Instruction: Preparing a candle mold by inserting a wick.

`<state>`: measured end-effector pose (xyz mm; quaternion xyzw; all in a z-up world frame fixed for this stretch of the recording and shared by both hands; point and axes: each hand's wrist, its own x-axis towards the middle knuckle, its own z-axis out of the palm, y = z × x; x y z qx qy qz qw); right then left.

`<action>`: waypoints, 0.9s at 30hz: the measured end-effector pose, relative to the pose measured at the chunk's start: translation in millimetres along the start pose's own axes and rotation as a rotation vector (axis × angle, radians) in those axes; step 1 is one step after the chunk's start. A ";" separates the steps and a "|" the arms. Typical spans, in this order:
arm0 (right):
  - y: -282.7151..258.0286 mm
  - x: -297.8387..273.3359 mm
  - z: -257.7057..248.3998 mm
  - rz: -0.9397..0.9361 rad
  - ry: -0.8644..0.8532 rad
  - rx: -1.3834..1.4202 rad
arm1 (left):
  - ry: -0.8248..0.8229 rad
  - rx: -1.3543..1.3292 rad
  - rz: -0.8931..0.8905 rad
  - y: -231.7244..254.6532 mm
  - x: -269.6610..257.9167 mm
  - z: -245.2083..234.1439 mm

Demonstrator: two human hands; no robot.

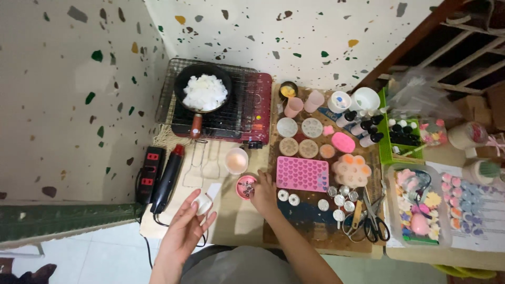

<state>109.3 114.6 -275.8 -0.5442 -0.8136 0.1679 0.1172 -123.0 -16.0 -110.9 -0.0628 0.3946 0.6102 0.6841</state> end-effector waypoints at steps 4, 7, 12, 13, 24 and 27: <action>5.3 4.3 18.5 0.010 -0.029 -0.060 | 0.005 0.005 -0.004 -6.6 -4.6 -13.5; 3.0 7.1 21.0 0.045 -0.033 -0.047 | -0.001 0.010 0.005 -7.1 -8.1 -16.6; -12.8 17.6 16.6 0.000 0.121 0.183 | 0.026 0.015 0.015 -5.4 -12.6 -18.9; -16.4 17.9 18.6 -0.003 0.121 0.185 | 0.027 0.014 0.018 -4.9 -15.5 -19.1; -21.7 14.9 8.7 0.024 0.287 0.276 | 0.071 0.035 0.059 -12.8 -20.2 -20.8; -18.9 1.9 -4.0 0.202 0.274 0.681 | 0.000 0.012 0.049 -6.9 -23.3 4.9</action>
